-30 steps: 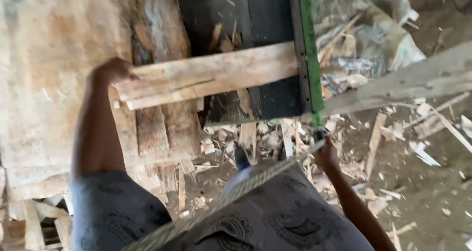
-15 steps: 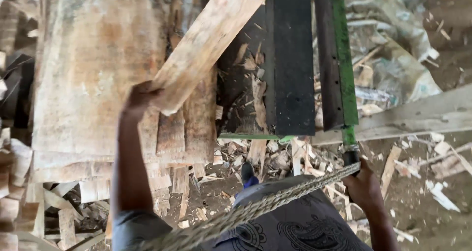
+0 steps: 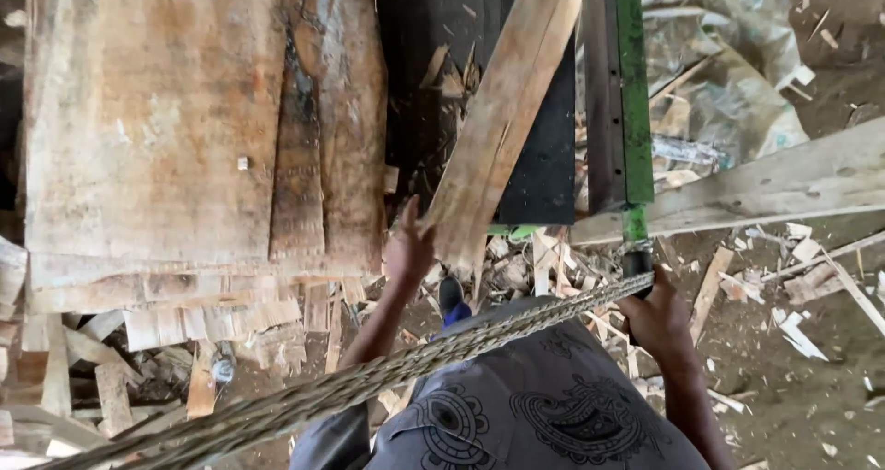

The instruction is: Cutting thin wood sheets using a manual guillotine-style cutter.

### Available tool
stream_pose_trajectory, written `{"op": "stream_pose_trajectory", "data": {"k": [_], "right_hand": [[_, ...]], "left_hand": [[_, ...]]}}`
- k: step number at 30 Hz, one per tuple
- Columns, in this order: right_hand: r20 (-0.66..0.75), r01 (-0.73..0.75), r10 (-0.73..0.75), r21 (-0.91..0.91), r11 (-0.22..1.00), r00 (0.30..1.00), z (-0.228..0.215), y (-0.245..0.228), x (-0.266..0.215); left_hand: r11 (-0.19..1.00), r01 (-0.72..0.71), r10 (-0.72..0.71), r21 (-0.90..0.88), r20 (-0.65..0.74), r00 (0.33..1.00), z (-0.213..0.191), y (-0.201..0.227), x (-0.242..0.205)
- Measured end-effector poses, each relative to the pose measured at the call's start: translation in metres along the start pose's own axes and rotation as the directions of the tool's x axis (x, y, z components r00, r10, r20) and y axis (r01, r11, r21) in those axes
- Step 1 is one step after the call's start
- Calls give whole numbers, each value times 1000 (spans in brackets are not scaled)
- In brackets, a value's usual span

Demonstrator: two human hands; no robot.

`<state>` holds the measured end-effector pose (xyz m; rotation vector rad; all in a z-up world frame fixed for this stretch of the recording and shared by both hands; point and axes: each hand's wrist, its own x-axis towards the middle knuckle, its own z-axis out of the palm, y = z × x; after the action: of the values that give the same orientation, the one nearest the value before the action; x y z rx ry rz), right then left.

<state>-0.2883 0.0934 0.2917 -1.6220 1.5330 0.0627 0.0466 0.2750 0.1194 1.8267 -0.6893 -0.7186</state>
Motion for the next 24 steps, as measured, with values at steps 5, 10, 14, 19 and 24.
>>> {"op": "stream_pose_trajectory", "data": {"k": [5,10,14,19,24], "right_hand": [[28,59,-60,40,997,998,1,11,5],[34,87,-89,38,995,995,4,23,13],[34,94,-97,84,992,995,4,25,14],[20,166,-167,57,985,986,4,25,16],[14,170,-172,76,983,985,-1,8,2]], "left_hand": [[718,-168,81,675,158,984,18,57,-40],[448,-314,31,837,336,941,23,-16,-31],[429,-479,425,766,296,855,18,-72,-12],[550,-577,674,604,87,733,-6,-14,-16],[951,-74,-143,-300,-638,756,-53,-23,-16]]}}
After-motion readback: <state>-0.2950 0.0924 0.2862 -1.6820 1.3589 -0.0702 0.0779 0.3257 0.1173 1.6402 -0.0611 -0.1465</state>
